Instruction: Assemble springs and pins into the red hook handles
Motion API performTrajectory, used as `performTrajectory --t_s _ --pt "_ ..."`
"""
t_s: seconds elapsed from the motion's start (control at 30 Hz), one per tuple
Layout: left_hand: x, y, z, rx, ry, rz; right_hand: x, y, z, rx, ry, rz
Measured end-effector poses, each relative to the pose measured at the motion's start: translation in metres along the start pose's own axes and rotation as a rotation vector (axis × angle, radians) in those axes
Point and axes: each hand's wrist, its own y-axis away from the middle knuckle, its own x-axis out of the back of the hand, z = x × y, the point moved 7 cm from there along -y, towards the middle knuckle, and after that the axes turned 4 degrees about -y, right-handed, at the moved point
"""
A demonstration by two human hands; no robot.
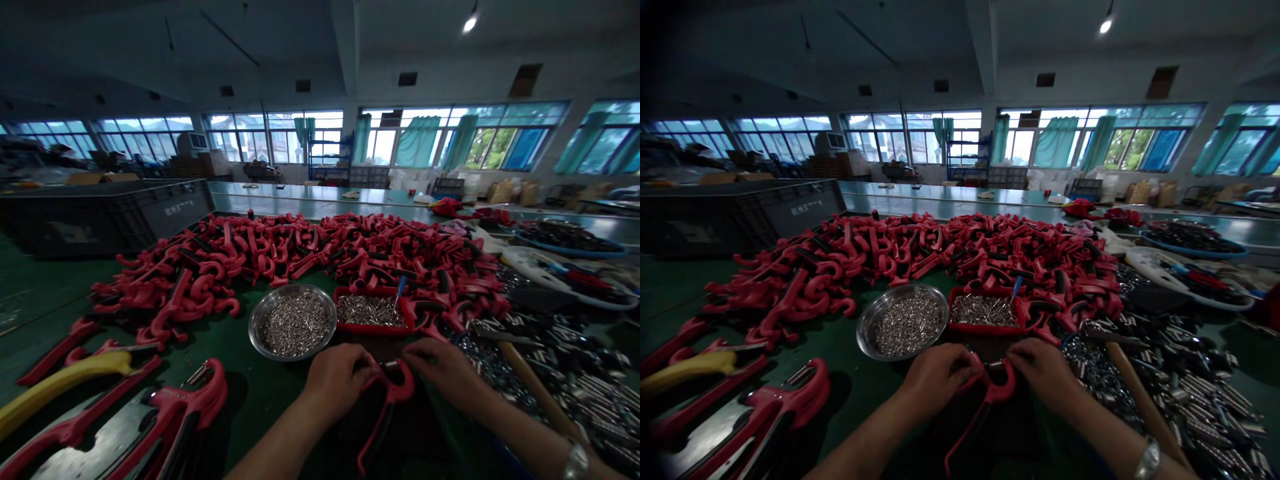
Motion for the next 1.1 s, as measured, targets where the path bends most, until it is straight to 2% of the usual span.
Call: performTrajectory --t_s 0.2,0.5,0.7,0.93,1.1 --pt "-0.002 0.002 -0.001 0.002 -0.005 0.015 -0.009 -0.001 0.004 0.029 0.044 0.021" --pt "0.000 -0.001 0.002 0.007 -0.010 0.004 -0.009 0.002 0.004 0.038 0.119 0.044" --pt "0.000 0.001 0.003 -0.002 -0.009 0.019 -0.012 0.007 -0.003 0.188 0.215 0.064" --pt "-0.003 0.003 0.006 -0.009 -0.050 0.029 -0.014 0.005 -0.014 0.299 0.242 -0.055" --pt "-0.004 0.003 0.006 -0.001 -0.071 0.035 -0.011 -0.001 -0.016 0.276 0.195 -0.106"
